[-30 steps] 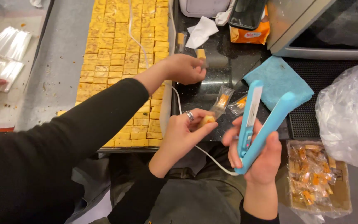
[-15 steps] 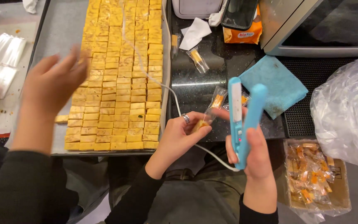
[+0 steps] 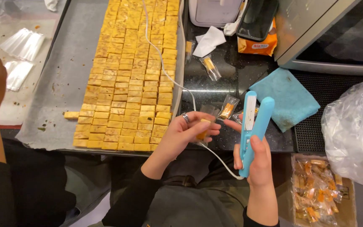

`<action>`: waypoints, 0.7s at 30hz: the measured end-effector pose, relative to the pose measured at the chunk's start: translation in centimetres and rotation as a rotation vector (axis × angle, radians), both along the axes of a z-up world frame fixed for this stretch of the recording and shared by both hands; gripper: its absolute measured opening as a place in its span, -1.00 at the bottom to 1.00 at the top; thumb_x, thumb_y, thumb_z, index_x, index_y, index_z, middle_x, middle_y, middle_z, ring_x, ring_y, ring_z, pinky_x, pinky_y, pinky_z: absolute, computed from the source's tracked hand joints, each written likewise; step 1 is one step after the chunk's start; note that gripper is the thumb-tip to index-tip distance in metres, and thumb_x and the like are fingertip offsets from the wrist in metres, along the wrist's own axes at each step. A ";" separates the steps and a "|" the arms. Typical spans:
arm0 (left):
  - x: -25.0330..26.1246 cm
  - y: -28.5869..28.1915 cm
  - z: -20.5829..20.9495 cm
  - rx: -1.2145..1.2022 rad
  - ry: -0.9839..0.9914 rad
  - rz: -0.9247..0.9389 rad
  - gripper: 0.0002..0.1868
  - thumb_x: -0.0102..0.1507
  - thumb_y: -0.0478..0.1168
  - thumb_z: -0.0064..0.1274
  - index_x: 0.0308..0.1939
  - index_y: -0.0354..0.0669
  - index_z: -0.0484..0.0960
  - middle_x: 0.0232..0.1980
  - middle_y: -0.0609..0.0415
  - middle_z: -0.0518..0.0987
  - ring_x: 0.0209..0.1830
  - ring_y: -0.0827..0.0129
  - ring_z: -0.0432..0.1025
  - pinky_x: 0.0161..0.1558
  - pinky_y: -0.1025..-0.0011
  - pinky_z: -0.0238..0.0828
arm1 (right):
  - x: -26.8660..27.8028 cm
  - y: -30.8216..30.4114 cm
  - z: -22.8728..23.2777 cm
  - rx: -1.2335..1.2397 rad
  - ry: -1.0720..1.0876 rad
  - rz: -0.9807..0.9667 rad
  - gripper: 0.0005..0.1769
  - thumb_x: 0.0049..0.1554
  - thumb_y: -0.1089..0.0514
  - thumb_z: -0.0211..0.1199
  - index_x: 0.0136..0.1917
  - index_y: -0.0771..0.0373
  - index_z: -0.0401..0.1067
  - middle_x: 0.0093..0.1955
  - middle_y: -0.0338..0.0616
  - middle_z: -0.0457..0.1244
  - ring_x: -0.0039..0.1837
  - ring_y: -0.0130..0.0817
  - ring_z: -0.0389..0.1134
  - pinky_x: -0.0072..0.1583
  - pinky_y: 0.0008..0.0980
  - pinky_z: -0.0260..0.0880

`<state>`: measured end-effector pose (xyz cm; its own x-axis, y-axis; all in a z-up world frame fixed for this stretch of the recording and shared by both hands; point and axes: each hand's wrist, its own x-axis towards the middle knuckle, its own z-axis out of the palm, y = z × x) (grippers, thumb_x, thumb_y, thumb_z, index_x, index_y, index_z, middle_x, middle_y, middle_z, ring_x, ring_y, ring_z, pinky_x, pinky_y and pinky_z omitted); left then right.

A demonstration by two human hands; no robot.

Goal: Packaging individual food squares into plastic bags and sealing them with a handheld heat sealer

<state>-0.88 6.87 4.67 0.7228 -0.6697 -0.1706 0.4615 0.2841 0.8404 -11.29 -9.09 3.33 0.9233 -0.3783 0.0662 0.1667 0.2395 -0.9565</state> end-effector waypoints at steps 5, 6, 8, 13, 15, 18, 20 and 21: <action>0.8 1.0 0.3 0.114 -0.075 -0.006 -0.70 0.25 -0.19 0.04 -0.03 -0.34 0.58 -0.12 -0.21 0.66 -0.13 0.21 0.60 -0.16 0.40 0.59 | -0.4 -0.2 -1.4 0.009 0.084 0.104 -0.22 0.13 -0.24 -0.06 0.37 0.42 0.11 0.05 0.27 0.32 -0.65 -0.54 0.07 -0.59 -0.59 0.09; 1.0 1.2 0.7 0.181 -0.135 -0.037 -0.70 0.23 -0.14 0.02 -0.07 -0.28 0.60 -0.13 -0.17 0.68 -0.15 0.26 0.62 -0.18 0.48 0.58 | -0.4 -0.3 -1.3 0.012 0.135 0.169 -0.21 0.11 -0.27 -0.04 0.38 0.35 0.14 -0.02 0.21 0.36 -0.64 -0.49 0.05 -0.57 -0.62 -0.01; 1.5 1.4 -0.2 0.187 -0.092 -0.035 -0.70 0.21 -0.21 0.08 -0.07 -0.36 0.59 -0.17 -0.20 0.67 -0.19 0.23 0.61 -0.21 0.44 0.60 | 0.0 -0.2 -2.2 -0.032 0.119 0.167 -0.24 0.14 -0.25 -0.12 0.29 0.46 0.19 -0.21 0.21 0.33 -0.69 -0.46 0.07 -0.62 -0.56 0.02; 1.9 2.0 1.4 0.247 -0.096 -0.096 -0.70 0.17 -0.27 0.17 -0.12 -0.47 0.61 -0.28 -0.26 0.66 -0.30 0.18 0.61 -0.32 0.41 0.62 | 0.4 -0.3 -2.2 -0.096 0.157 0.207 -0.33 0.17 -0.14 -0.18 0.12 0.56 0.31 -0.50 0.15 0.24 -0.74 -0.38 0.09 -0.68 -0.47 0.07; 2.0 2.0 1.9 0.308 -0.126 -0.188 -0.69 0.13 -0.26 0.19 -0.16 -0.48 0.62 -0.32 -0.22 0.66 -0.33 0.24 0.60 -0.33 0.45 0.60 | 0.6 -0.5 -1.5 -0.173 0.219 0.271 -0.40 0.21 -0.14 -0.16 0.06 0.47 0.36 -0.53 0.00 0.16 -0.72 -0.40 0.10 -0.64 -0.45 0.14; 2.0 2.6 3.0 0.363 -0.137 -0.240 -0.71 0.10 -0.27 0.19 -0.20 -0.48 0.64 -0.37 -0.19 0.65 -0.37 0.29 0.60 -0.34 0.46 0.60 | 0.8 -0.7 -0.3 -0.248 0.241 0.306 -0.50 0.22 -0.07 -0.14 -0.01 0.40 0.42 -0.57 -0.02 0.14 -0.73 -0.37 0.12 -0.66 -0.44 0.15; 2.0 2.6 3.3 0.379 -0.140 -0.252 -0.70 0.10 -0.26 0.19 -0.21 -0.48 0.64 -0.38 -0.18 0.65 -0.38 0.30 0.59 -0.34 0.46 0.60 | 0.8 -0.6 0.2 -0.272 0.255 0.313 -0.54 0.23 -0.03 -0.14 -0.04 0.37 0.43 -0.58 -0.04 0.13 -0.73 -0.37 0.13 -0.66 -0.45 0.17; 2.1 2.6 3.5 0.397 -0.147 -0.261 -0.70 0.10 -0.25 0.18 -0.21 -0.48 0.64 -0.39 -0.18 0.65 -0.39 0.31 0.59 -0.34 0.46 0.60 | 0.7 -0.6 0.4 -0.296 0.264 0.322 -0.57 0.24 0.00 -0.14 -0.08 0.35 0.44 -0.58 -0.07 0.13 -0.72 -0.38 0.13 -0.65 -0.47 0.18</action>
